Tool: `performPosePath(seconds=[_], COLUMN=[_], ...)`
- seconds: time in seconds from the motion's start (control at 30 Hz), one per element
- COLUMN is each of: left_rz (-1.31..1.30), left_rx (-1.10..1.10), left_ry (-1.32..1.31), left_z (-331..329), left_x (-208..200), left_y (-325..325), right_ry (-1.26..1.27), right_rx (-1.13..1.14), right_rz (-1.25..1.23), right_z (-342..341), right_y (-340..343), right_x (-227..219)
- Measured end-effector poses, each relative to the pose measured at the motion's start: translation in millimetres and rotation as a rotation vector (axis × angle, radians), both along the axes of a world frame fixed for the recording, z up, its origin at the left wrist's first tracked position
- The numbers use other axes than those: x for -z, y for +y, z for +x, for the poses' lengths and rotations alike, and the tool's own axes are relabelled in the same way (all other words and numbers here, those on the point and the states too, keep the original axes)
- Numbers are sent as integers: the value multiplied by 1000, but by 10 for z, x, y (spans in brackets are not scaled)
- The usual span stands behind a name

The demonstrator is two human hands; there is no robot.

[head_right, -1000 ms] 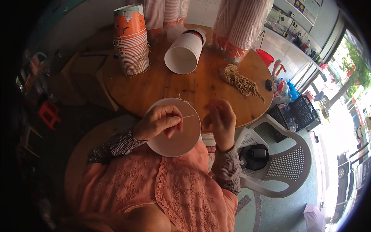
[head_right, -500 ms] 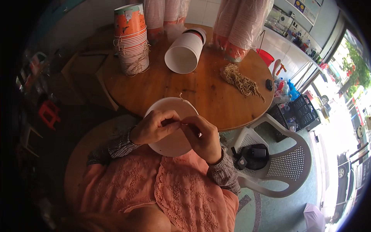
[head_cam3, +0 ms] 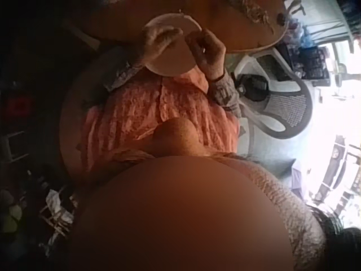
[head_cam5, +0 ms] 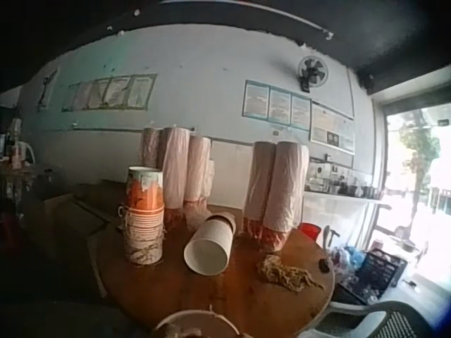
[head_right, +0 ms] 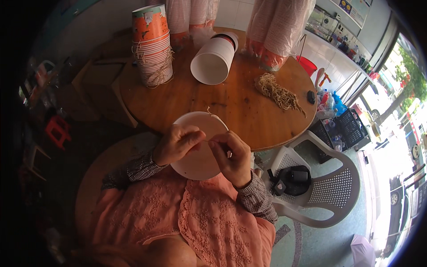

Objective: The recorder is threading rope handles through holes in paper buckets and tying knots to secure them.

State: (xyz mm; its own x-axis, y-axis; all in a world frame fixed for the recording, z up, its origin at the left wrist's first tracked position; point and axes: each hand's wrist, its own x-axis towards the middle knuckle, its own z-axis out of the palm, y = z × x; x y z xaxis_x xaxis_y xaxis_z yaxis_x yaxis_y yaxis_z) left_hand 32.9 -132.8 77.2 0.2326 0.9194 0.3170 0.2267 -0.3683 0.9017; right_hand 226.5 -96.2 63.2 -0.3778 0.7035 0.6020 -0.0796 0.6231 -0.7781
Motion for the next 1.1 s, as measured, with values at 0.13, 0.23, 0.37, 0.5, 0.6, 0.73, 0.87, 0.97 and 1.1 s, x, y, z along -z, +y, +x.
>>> performPosePath(seconds=[0.13, 0.23, 0.37, 0.5, 0.6, 0.73, 0.87, 0.97, 1.1], left_rz=[336, 537, 583, 576, 573, 474, 544, 543, 601], left_rx=[-149, -194, -150, -129, -114, -116, 44, 180, -129], left_ry=[75, 156, 193, 225, 264, 291, 694, 907, 720], left_z=[104, 112, 89, 74, 55, 28, -275, -401, -424], left_x=[20, -25, -39, -32, -31, 19, -13, 63, 267], left_y=[17, -1, -21, -59, -76, -138, -283, -317, -94], right_ry=[-72, -63, -52, -50, -64, -20, 227, 160, 465], right_rx=[12, 21, -12, -51, -142, -172, -24, 189, -26], right_rz=[-52, -107, -175, -167, -255, -313, -356, -57, -168], right_z=[27, 5, 10, 39, 74, 108, 47, -180, -402], right_y=[-13, -54, -42, 29, 58, 38, 223, 309, 779], right_x=[-1, -45, -48, 20, 36, -31, 106, 126, 116])
